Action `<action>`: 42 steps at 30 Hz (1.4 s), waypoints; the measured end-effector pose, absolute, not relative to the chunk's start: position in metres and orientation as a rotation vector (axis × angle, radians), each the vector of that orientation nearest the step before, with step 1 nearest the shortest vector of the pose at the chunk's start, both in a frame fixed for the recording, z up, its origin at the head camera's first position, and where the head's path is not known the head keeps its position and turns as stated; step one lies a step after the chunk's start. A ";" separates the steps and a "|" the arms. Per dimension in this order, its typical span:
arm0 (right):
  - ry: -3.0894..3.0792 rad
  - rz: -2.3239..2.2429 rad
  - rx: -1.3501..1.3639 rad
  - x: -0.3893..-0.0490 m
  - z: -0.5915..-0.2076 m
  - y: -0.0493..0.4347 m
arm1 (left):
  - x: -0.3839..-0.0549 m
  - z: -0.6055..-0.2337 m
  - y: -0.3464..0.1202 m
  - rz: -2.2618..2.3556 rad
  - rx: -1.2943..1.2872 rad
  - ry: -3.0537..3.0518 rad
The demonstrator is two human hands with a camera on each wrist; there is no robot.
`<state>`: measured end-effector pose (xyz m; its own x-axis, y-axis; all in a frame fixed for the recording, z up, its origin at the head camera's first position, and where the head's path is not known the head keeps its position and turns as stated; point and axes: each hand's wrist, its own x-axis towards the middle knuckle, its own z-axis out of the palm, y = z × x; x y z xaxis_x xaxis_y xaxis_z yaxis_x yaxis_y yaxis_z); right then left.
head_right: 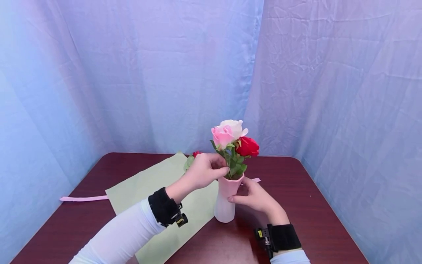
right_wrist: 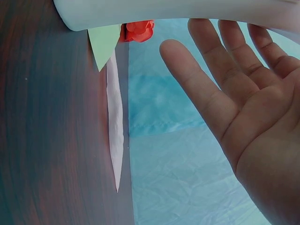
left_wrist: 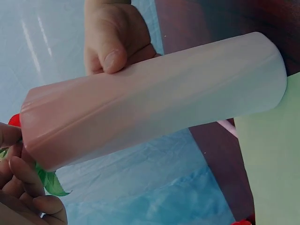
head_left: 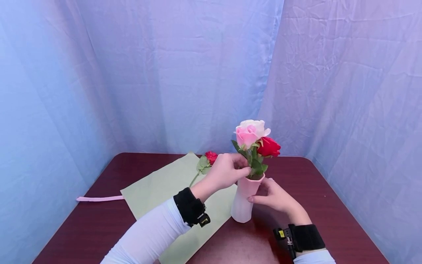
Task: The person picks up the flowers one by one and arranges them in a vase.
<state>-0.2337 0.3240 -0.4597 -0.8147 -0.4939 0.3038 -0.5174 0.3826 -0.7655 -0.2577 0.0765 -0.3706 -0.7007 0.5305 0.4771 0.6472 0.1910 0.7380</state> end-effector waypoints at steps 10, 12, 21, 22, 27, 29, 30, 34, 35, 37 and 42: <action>-2.618 1.376 0.866 -0.232 -0.458 0.322 | -0.264 -0.359 0.064 -1.475 -1.096 -2.238; -2.622 1.366 0.856 -0.232 -0.458 0.323 | -0.264 -0.357 0.064 -1.466 -1.101 -2.216; -2.601 1.415 0.907 -0.233 -0.460 0.324 | -0.259 -0.362 0.069 -1.378 -1.147 -2.309; -2.601 1.415 0.914 -0.233 -0.461 0.324 | -0.259 -0.363 0.070 -1.390 -1.150 -2.316; -2.603 1.447 0.921 -0.234 -0.460 0.324 | -0.259 -0.367 0.073 -1.457 -1.169 -2.355; -2.605 1.453 0.918 -0.234 -0.459 0.324 | -0.259 -0.369 0.074 -1.484 -1.165 -2.372; -2.605 1.452 0.920 -0.234 -0.460 0.324 | -0.260 -0.370 0.074 -1.492 -1.158 -2.378; -2.600 1.421 0.935 -0.234 -0.460 0.325 | -0.263 -0.374 0.072 -1.497 -1.125 -2.373; -2.600 1.417 0.935 -0.234 -0.461 0.325 | -0.264 -0.375 0.072 -1.485 -1.112 -2.365; -2.601 1.405 0.934 -0.234 -0.461 0.325 | -0.265 -0.377 0.071 -1.459 -1.088 -2.351; -2.607 1.383 0.913 -0.234 -0.460 0.324 | -0.266 -0.380 0.066 -1.449 -1.067 -2.327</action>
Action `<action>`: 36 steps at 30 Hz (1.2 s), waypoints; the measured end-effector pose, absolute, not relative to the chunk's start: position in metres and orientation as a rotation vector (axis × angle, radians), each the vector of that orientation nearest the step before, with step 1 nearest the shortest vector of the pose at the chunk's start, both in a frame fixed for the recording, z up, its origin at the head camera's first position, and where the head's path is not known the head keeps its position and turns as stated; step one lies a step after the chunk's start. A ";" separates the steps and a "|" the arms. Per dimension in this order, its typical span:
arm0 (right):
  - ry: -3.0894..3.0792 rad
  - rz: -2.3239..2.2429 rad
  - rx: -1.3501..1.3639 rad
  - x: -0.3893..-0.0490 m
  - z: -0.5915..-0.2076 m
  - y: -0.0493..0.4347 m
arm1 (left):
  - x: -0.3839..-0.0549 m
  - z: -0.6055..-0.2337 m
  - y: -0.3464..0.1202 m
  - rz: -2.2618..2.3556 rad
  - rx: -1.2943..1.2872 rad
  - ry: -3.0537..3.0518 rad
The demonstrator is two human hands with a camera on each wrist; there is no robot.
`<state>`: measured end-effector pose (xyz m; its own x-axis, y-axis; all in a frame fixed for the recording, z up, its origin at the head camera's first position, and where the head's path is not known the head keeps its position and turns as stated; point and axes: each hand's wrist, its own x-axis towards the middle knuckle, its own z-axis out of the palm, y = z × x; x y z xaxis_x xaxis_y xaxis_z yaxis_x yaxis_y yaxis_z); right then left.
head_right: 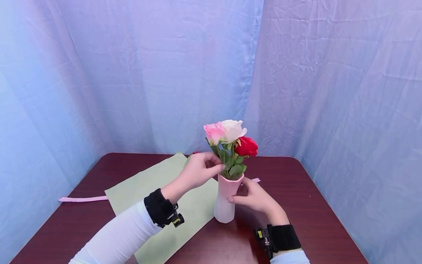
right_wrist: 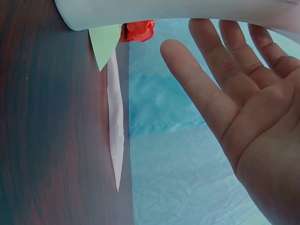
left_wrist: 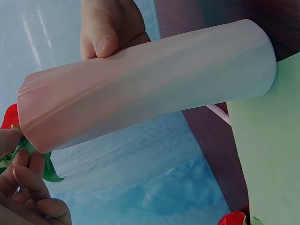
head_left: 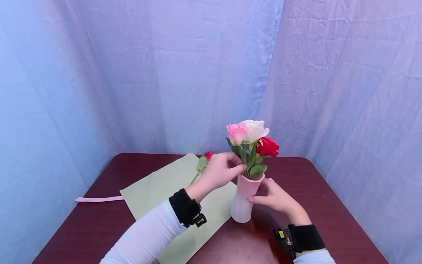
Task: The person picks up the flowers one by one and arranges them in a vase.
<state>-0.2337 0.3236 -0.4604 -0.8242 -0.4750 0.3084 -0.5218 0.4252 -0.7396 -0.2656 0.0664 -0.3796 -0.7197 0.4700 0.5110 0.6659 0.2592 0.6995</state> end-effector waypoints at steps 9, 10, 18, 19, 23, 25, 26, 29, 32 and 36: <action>-2.616 1.383 0.875 -0.233 -0.460 0.325 | -0.264 -0.377 0.056 -1.492 -1.082 -2.302; -2.618 1.378 0.869 -0.233 -0.460 0.325 | -0.264 -0.376 0.054 -1.487 -1.077 -2.302; -2.633 1.366 0.828 -0.233 -0.459 0.324 | -0.268 -0.368 0.037 -1.516 -1.018 -2.255; -2.635 1.371 0.826 -0.233 -0.459 0.324 | -0.269 -0.366 0.035 -1.525 -1.007 -2.248; -2.639 1.385 0.823 -0.233 -0.459 0.324 | -0.271 -0.360 0.024 -1.553 -0.955 -2.230; -2.640 1.390 0.822 -0.233 -0.458 0.324 | -0.272 -0.357 0.019 -1.572 -0.935 -2.226; -2.642 1.393 0.821 -0.232 -0.458 0.324 | -0.273 -0.356 0.016 -1.582 -0.926 -2.222; -2.650 1.398 0.813 -0.232 -0.457 0.324 | -0.277 -0.353 0.010 -1.581 -0.900 -2.222; -2.657 1.402 0.804 -0.231 -0.457 0.324 | -0.282 -0.353 0.003 -1.535 -0.870 -2.240; -2.653 1.422 0.805 -0.231 -0.457 0.324 | -0.291 -0.356 -0.003 -1.467 -0.841 -2.282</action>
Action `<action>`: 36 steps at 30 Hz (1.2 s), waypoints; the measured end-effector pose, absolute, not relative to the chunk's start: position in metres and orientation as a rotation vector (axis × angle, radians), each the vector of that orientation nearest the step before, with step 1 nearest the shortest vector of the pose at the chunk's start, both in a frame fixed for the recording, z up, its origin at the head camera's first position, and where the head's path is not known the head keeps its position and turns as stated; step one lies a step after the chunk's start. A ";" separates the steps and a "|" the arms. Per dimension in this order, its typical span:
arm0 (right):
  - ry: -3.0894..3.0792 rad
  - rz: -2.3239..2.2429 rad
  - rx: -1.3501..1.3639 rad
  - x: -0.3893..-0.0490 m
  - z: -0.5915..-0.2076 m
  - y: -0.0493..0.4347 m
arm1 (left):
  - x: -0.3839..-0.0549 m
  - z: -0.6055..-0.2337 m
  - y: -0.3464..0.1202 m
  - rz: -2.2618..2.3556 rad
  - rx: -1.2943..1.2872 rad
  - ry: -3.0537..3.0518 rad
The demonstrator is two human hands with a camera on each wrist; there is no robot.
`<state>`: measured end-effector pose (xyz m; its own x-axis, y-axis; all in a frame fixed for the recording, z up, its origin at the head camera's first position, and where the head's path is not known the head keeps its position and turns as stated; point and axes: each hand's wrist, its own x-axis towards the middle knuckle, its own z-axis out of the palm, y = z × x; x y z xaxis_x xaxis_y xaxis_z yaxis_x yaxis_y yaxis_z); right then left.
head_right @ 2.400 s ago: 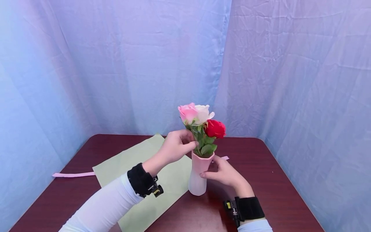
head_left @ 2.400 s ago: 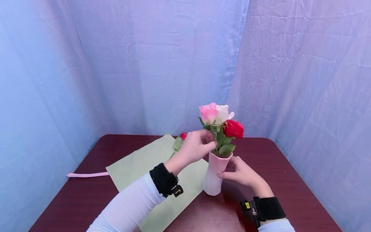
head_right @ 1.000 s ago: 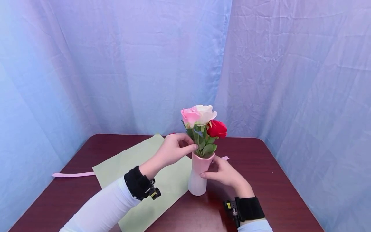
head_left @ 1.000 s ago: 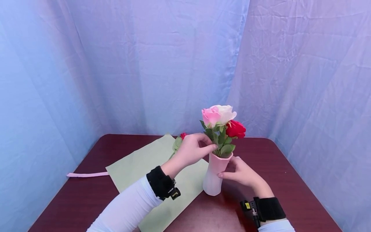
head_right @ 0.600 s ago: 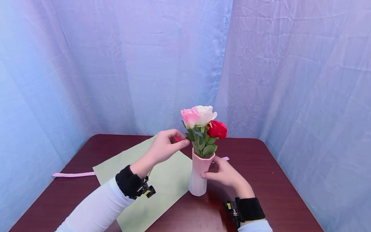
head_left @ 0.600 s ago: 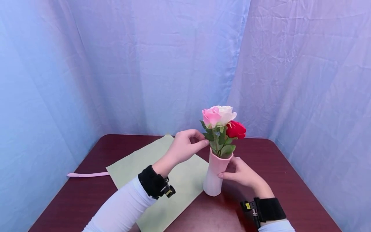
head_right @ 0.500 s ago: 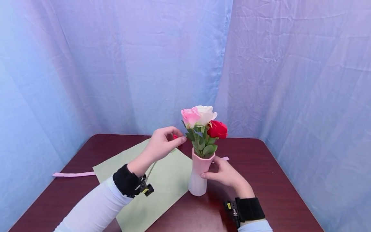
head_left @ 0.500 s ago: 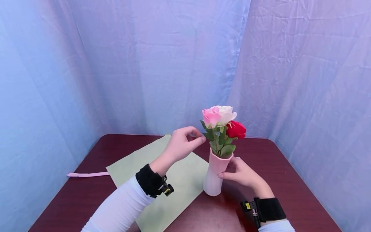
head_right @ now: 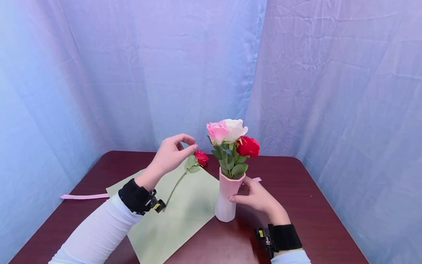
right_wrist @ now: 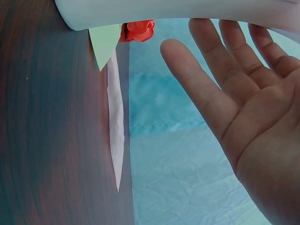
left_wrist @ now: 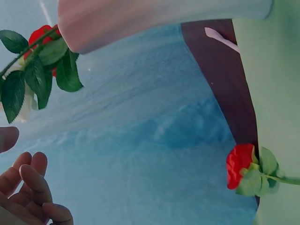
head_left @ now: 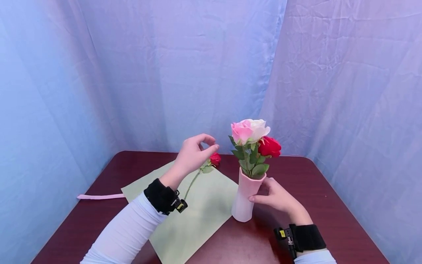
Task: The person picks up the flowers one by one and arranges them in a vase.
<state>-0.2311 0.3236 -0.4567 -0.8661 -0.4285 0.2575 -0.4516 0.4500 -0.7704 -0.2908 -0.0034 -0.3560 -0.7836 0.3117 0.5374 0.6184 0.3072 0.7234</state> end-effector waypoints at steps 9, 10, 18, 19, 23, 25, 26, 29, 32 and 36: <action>-2.644 1.426 0.809 -0.232 -0.458 0.324 | -0.311 -0.370 -0.013 -1.340 -0.775 -2.453; -2.645 1.429 0.807 -0.232 -0.458 0.324 | -0.313 -0.372 -0.014 -1.318 -0.766 -2.483; -2.648 1.443 0.802 -0.233 -0.458 0.324 | -0.334 -0.396 -0.018 -1.221 -0.675 -2.707; -2.648 1.442 0.803 -0.233 -0.458 0.324 | -0.337 -0.399 -0.019 -1.211 -0.669 -2.726; -2.650 1.431 0.800 -0.233 -0.459 0.325 | -0.346 -0.412 -0.020 -1.171 -0.657 -2.809; -2.652 1.421 0.796 -0.233 -0.459 0.325 | -0.351 -0.419 -0.021 -1.149 -0.656 -2.847; -2.653 1.416 0.793 -0.233 -0.460 0.326 | -0.352 -0.422 -0.021 -1.147 -0.645 -2.862; -2.655 1.406 0.788 -0.233 -0.460 0.326 | -0.355 -0.430 -0.022 -1.133 -0.625 -2.886; -2.655 1.404 0.785 -0.234 -0.460 0.326 | -0.358 -0.436 -0.021 -1.124 -0.649 -2.879; -2.656 1.412 0.781 -0.233 -0.459 0.325 | -0.364 -0.446 -0.019 -1.122 -0.714 -2.855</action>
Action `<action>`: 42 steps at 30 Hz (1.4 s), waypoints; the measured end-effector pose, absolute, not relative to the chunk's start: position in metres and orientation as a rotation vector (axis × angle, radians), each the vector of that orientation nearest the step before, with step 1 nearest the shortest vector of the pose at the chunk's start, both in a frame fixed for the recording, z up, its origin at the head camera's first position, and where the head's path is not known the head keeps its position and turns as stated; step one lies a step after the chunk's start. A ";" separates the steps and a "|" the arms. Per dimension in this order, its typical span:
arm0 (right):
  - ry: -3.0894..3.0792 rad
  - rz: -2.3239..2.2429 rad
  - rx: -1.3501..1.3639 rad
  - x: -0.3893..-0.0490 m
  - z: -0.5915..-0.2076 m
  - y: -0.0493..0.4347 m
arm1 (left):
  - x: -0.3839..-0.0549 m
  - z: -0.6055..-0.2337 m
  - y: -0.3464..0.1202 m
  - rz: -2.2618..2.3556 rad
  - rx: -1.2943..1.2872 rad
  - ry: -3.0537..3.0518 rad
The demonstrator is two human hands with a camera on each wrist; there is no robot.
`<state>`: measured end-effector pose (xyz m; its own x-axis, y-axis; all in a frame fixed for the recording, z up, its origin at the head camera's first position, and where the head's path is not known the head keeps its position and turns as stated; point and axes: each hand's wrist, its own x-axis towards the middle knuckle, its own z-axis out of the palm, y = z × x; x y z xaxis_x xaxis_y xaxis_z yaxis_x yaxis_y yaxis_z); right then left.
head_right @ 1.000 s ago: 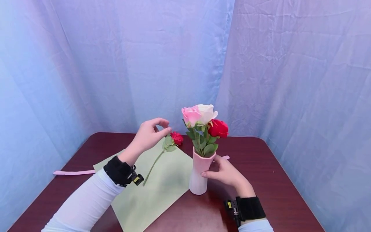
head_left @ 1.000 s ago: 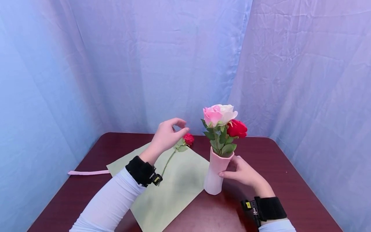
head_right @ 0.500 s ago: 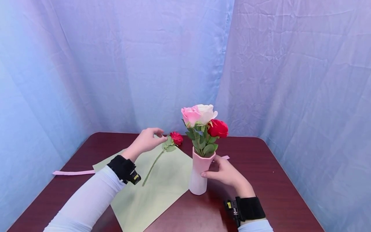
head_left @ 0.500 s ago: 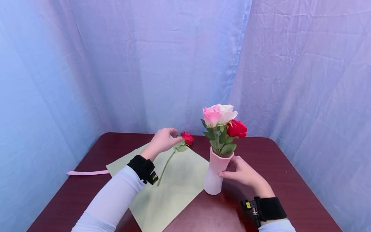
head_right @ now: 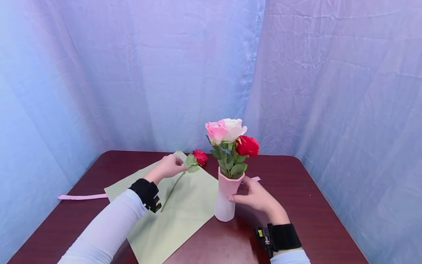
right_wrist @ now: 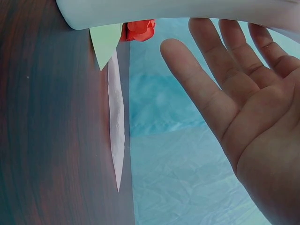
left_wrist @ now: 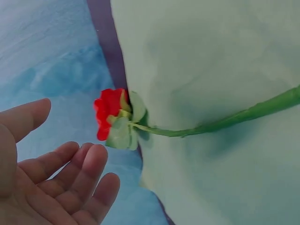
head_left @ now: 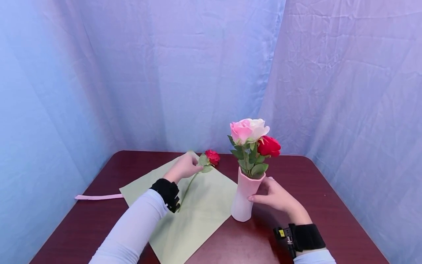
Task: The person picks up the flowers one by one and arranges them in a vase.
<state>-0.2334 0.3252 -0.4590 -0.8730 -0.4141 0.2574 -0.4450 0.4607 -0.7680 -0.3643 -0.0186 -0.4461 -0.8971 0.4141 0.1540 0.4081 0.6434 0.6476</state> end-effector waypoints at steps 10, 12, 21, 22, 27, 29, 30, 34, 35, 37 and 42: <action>-2.659 1.425 0.773 -0.233 -0.459 0.324 | -0.378 -0.470 -0.017 0.995 0.493 2.790; -2.665 1.419 0.762 -0.232 -0.458 0.324 | -0.380 -0.473 -0.018 0.962 0.474 2.800; -2.692 1.383 0.711 -0.229 -0.455 0.324 | -0.384 -0.482 -0.016 0.826 0.489 2.835; -2.693 1.385 0.708 -0.229 -0.455 0.324 | -0.384 -0.482 -0.016 0.815 0.493 2.833; -2.698 1.397 0.701 -0.228 -0.454 0.323 | -0.382 -0.483 -0.013 0.778 0.463 2.811; -2.698 1.397 0.699 -0.228 -0.454 0.323 | -0.382 -0.483 -0.011 0.751 0.449 2.805; -2.697 1.398 0.697 -0.227 -0.453 0.323 | -0.382 -0.484 -0.010 0.739 0.450 2.804; -2.696 1.400 0.696 -0.228 -0.454 0.324 | -0.380 -0.484 -0.006 0.674 0.472 2.817; -2.695 1.405 0.697 -0.228 -0.454 0.324 | -0.379 -0.485 -0.004 0.663 0.475 2.827; -2.692 1.415 0.704 -0.228 -0.454 0.324 | -0.379 -0.485 -0.002 0.630 0.477 2.851; -2.689 1.430 0.704 -0.228 -0.456 0.323 | -0.379 -0.487 0.000 0.551 0.489 2.892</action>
<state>-0.2284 0.3229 -0.4557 -0.8983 -0.3804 0.2197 -0.3948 0.4797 -0.7836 -0.3795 0.0004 -0.4865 -0.9343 0.3445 -0.0915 0.2867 0.8789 0.3812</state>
